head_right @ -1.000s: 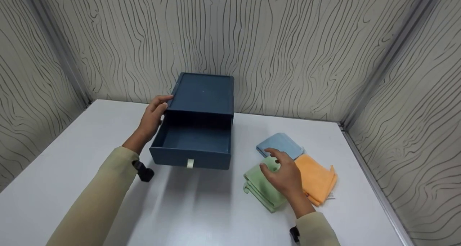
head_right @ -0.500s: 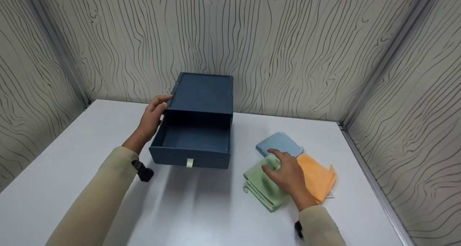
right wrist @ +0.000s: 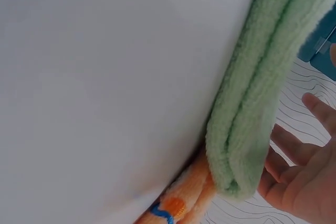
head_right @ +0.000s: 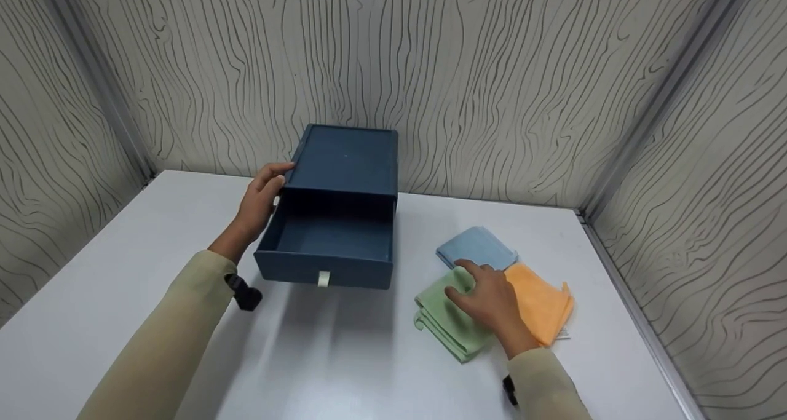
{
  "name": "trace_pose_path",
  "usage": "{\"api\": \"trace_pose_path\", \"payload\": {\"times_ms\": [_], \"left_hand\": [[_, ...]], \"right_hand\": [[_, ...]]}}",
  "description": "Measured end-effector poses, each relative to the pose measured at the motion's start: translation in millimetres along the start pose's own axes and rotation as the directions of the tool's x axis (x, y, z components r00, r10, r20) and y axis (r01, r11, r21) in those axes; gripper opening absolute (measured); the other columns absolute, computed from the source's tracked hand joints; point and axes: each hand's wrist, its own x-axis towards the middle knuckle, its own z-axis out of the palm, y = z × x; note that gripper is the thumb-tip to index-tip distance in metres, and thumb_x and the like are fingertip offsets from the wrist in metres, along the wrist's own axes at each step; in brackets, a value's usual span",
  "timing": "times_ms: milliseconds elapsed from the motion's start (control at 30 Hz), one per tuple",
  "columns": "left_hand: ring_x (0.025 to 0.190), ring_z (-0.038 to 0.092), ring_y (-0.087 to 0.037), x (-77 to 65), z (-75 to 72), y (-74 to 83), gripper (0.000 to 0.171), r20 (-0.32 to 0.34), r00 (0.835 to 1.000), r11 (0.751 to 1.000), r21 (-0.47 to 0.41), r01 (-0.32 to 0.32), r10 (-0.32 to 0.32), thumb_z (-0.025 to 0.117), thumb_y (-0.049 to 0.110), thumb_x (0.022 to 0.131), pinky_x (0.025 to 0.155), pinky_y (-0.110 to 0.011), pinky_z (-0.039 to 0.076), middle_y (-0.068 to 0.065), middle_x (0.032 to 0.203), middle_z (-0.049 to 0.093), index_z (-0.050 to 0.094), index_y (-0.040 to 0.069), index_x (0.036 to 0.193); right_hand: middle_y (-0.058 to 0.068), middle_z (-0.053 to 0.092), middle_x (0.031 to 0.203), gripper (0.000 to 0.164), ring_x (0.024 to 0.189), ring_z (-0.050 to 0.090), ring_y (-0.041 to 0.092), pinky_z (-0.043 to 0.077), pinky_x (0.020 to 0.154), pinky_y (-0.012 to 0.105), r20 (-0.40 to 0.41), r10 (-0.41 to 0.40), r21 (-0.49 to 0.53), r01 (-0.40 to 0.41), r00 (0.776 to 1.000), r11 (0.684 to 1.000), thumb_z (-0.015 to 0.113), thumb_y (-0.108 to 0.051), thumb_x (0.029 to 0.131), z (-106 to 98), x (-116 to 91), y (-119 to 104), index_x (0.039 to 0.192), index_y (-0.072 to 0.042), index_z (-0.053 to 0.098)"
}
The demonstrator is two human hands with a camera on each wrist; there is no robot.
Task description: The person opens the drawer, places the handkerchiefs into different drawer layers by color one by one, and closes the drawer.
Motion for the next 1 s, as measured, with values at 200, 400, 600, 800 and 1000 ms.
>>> {"api": "trace_pose_path", "payload": {"times_ms": [200, 400, 600, 800, 1000], "left_hand": [[0.096, 0.056, -0.023, -1.3, 1.2, -2.7, 0.037, -0.006, 1.0, 0.999, 0.018, -0.026, 0.026, 0.043, 0.029, 0.101, 0.073, -0.037, 0.054, -0.005, 0.136, 0.048, 0.053, 0.02, 0.135], [0.099, 0.056, -0.023, -2.6, 2.6, -3.1, 0.036, -0.014, 0.999, 0.999, 0.02, -0.033, 0.034, 0.044, 0.028, 0.1, 0.076, -0.038, 0.054, -0.003, 0.14, 0.046, 0.054, 0.019, 0.134], [0.101, 0.055, -0.024, -1.7, 1.5, -2.7, 0.038, -0.005, 1.0, 0.999, 0.023, -0.024, 0.024, 0.043, 0.028, 0.102, 0.073, -0.037, 0.051, -0.004, 0.143, 0.045, 0.052, 0.019, 0.137], [0.102, 0.054, -0.032, -1.2, 0.5, -2.1, 0.039, 0.014, 1.0, 1.0, 0.002, -0.028, 0.028, 0.041, 0.028, 0.103, 0.076, -0.047, 0.05, -0.007, 0.143, 0.044, 0.049, 0.017, 0.14], [0.096, 0.056, -0.025, -0.7, 1.1, -2.9, 0.036, -0.01, 0.999, 0.999, 0.012, -0.039, 0.039, 0.042, 0.027, 0.102, 0.072, -0.037, 0.053, -0.004, 0.138, 0.048, 0.053, 0.02, 0.136]], "right_hand": [[0.021, 0.057, 0.133, 0.059, 0.12, 0.053, 0.044, 0.043, 0.092, 0.062, 0.019, 0.016, -0.01, -0.015, 1.0, 1.0, 0.066, -0.049, 0.086, 0.8, 1.2, -0.6, 0.135, -0.018, 0.056], [0.022, 0.058, 0.13, 0.059, 0.121, 0.052, 0.044, 0.042, 0.094, 0.062, 0.017, 0.018, -0.002, -0.018, 1.0, 1.0, 0.067, -0.047, 0.086, 1.3, 3.0, 0.3, 0.134, -0.016, 0.056], [0.019, 0.06, 0.13, 0.054, 0.121, 0.053, 0.04, 0.041, 0.096, 0.061, 0.024, 0.024, 0.031, -0.025, 0.999, 0.999, 0.071, -0.04, 0.084, 1.7, 4.5, 0.8, 0.13, -0.014, 0.059], [0.015, 0.063, 0.124, 0.043, 0.115, 0.054, 0.037, 0.042, 0.093, 0.059, 0.014, 0.018, 0.03, -0.019, 1.0, 0.999, 0.074, -0.029, 0.081, 2.7, 5.9, 0.6, 0.121, -0.016, 0.065], [0.014, 0.059, 0.128, 0.038, 0.121, 0.053, 0.035, 0.042, 0.097, 0.058, 0.032, 0.024, 0.105, -0.027, 0.999, 0.994, 0.072, -0.023, 0.084, 3.6, 5.4, 0.8, 0.121, -0.017, 0.064]]}}
